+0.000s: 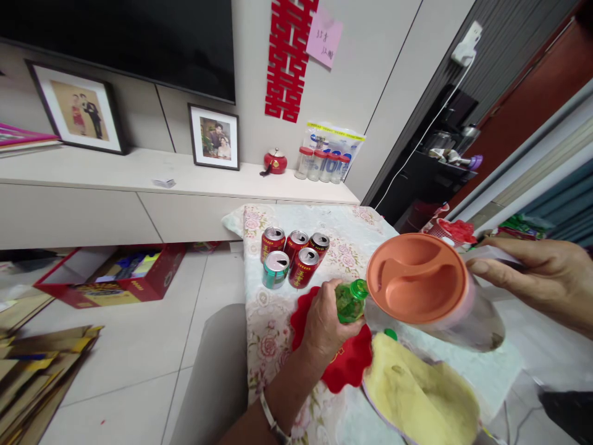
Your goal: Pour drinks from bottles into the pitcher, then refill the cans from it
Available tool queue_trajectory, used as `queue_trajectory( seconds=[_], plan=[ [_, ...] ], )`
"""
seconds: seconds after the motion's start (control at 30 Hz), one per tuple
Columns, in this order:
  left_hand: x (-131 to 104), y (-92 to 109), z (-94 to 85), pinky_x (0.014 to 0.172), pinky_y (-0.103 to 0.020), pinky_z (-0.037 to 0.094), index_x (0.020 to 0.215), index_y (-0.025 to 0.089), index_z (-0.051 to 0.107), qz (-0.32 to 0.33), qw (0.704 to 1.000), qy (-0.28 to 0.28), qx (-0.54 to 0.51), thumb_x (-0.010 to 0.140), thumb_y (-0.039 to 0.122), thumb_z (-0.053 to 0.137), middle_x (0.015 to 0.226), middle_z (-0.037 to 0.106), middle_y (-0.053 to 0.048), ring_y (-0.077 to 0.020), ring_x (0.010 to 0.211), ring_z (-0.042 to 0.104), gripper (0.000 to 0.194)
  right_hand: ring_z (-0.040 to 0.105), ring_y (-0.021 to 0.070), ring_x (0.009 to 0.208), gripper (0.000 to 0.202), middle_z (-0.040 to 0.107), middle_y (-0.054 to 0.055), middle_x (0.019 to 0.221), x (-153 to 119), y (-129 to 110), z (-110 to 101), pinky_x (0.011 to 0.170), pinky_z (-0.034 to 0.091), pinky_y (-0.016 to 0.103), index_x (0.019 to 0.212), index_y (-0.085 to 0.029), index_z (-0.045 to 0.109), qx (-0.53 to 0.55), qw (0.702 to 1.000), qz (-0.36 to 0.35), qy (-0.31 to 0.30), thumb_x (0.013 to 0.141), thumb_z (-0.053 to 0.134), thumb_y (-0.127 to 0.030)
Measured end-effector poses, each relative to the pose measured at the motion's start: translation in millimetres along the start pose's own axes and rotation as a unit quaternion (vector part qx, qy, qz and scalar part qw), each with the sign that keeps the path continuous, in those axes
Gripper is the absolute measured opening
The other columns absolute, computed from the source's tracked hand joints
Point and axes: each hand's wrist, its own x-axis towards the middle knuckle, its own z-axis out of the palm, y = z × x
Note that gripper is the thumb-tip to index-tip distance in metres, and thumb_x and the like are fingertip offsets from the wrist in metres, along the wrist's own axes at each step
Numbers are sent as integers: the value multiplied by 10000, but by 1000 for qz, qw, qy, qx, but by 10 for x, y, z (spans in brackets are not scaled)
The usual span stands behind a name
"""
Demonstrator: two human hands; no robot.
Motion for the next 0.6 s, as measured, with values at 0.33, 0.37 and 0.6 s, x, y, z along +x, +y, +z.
queue_trajectory(
  seconds=[0.33, 0.37, 0.6],
  plan=[
    [3, 34, -14, 1027, -474, 537, 1284, 249, 478, -7, 1000, -3, 2, 632, 181, 834, 1246, 668, -93, -325, 1186, 655, 746, 625, 180, 544, 611, 723, 50, 649, -2, 35, 11, 458, 511, 226, 640, -232, 794, -3, 1000, 14, 0, 725, 660, -822],
    [4, 38, -17, 1027, -476, 537, 1285, 248, 479, -7, 1000, -2, 2, 633, 179, 832, 1249, 668, -95, -325, 1186, 654, 745, 626, 182, 549, 617, 725, 51, 653, -2, 28, 10, 462, 514, 228, 639, -228, 793, -4, 1000, 17, -1, 720, 659, -825],
    [1, 51, -21, 1030, -488, 536, 1287, 230, 485, -4, 1000, -3, -2, 638, 178, 833, 1245, 665, -104, -328, 1186, 652, 738, 619, 179, 552, 606, 731, 50, 681, 4, 17, 0, 470, 510, 231, 655, -214, 795, -5, 1000, 22, -4, 733, 665, -800]
  ],
)
